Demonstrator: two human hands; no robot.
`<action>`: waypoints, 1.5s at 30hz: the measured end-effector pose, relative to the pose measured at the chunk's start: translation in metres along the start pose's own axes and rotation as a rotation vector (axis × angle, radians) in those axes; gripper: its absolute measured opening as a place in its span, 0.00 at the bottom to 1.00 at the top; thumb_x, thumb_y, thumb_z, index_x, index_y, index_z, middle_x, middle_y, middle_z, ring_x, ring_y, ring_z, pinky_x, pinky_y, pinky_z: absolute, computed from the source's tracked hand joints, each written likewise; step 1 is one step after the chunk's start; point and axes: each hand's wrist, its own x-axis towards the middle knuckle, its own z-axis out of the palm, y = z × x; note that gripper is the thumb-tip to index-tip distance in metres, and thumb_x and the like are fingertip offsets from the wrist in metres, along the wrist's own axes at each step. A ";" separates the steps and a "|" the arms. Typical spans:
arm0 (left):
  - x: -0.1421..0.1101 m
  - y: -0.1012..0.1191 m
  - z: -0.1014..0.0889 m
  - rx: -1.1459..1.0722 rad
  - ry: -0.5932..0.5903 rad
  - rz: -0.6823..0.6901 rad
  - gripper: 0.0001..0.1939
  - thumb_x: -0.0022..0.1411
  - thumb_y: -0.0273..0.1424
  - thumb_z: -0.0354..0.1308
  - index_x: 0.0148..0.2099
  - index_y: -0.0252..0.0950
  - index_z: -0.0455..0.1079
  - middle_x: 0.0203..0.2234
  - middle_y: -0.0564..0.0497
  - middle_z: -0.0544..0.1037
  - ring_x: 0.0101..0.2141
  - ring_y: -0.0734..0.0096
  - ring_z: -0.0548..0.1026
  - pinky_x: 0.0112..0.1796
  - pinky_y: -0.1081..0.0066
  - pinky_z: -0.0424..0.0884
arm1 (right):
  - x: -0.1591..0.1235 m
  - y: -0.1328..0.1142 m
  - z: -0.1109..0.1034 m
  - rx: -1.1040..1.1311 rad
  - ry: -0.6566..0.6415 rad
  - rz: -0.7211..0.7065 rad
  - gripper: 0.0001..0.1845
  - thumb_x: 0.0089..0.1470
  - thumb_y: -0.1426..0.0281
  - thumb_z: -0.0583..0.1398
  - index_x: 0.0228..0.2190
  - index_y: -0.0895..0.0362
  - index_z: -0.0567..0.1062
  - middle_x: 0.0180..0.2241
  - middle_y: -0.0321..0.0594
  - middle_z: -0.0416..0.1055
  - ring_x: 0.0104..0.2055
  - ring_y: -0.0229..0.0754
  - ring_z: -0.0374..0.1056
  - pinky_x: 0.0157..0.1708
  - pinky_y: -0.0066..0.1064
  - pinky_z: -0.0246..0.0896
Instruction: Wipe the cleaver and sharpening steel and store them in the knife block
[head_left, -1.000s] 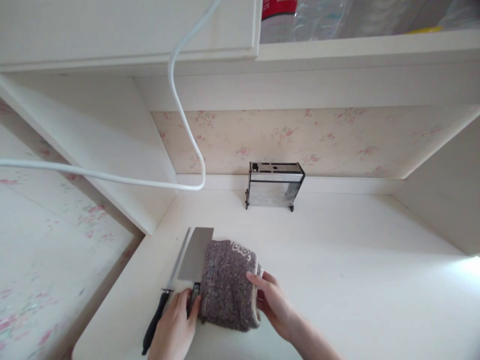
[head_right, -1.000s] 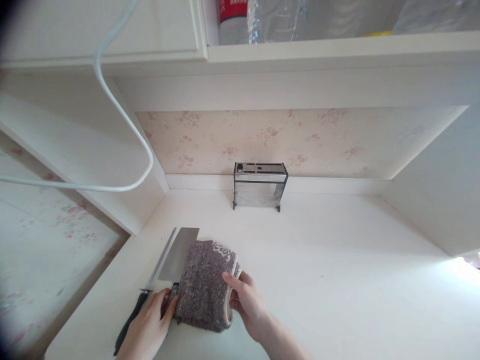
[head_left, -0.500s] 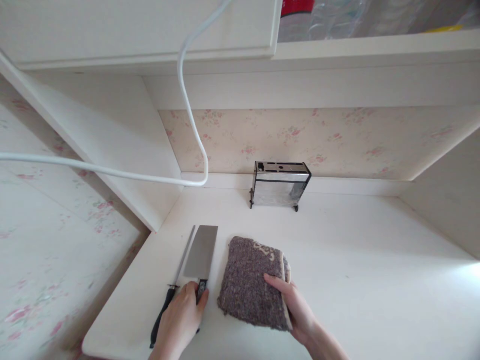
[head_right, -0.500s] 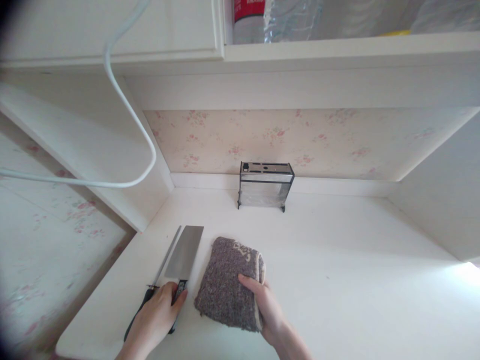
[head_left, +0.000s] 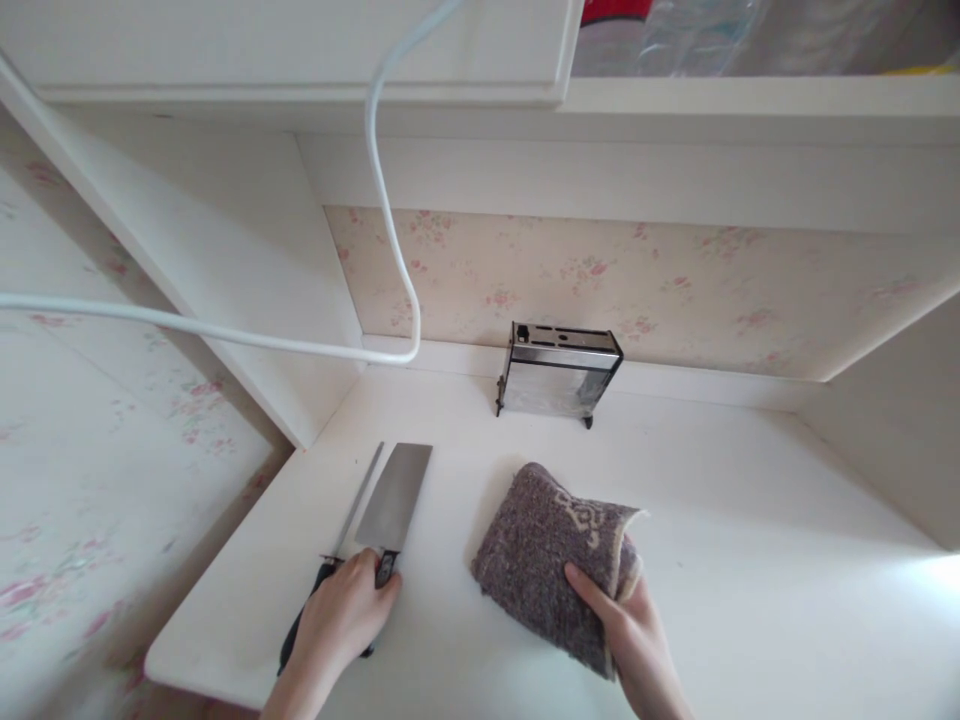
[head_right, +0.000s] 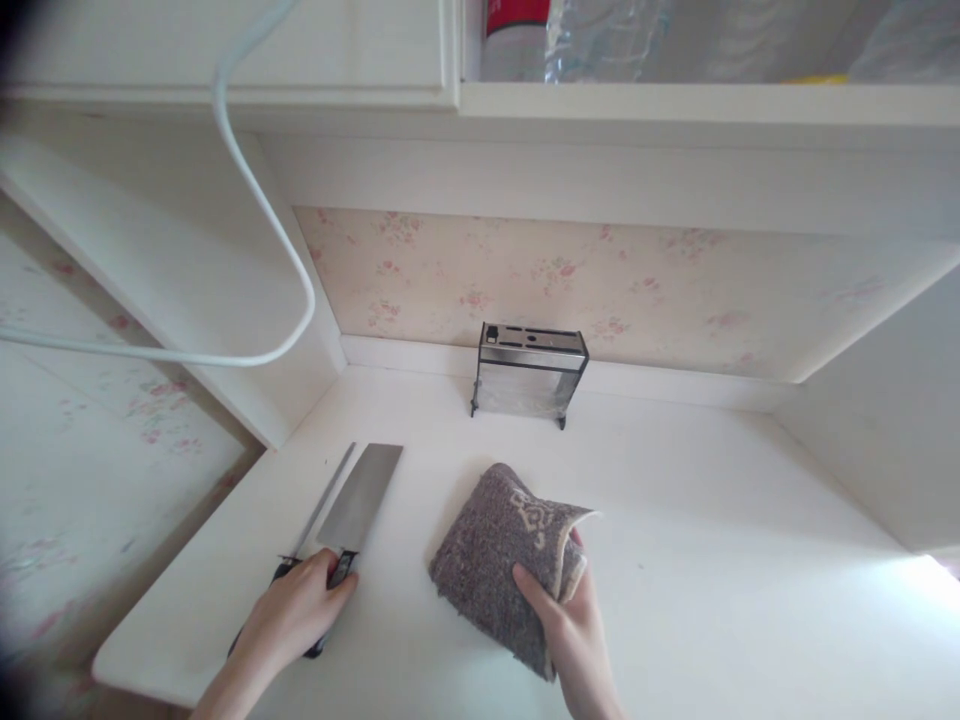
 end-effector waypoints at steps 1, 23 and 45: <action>0.000 -0.001 0.001 0.000 0.001 -0.005 0.13 0.62 0.42 0.43 0.38 0.40 0.64 0.40 0.40 0.79 0.41 0.46 0.78 0.37 0.57 0.68 | 0.002 0.000 -0.002 -0.049 0.025 -0.046 0.58 0.40 0.59 0.71 0.65 0.47 0.49 0.55 0.40 0.70 0.57 0.53 0.66 0.56 0.44 0.62; 0.013 -0.011 0.004 -0.364 0.013 0.069 0.18 0.64 0.44 0.44 0.41 0.37 0.68 0.39 0.44 0.80 0.43 0.57 0.78 0.42 0.67 0.68 | 0.001 -0.030 -0.024 -0.682 0.237 -0.822 0.13 0.48 0.58 0.64 0.29 0.55 0.77 0.69 0.37 0.40 0.69 0.64 0.34 0.66 0.57 0.26; -0.053 0.098 0.022 -0.708 0.009 0.442 0.15 0.65 0.43 0.50 0.43 0.37 0.68 0.30 0.50 0.76 0.31 0.69 0.73 0.33 0.75 0.68 | -0.011 -0.024 0.011 0.366 -0.227 0.141 0.35 0.47 0.37 0.52 0.38 0.49 0.80 0.30 0.46 0.79 0.47 0.58 0.72 0.47 0.53 0.65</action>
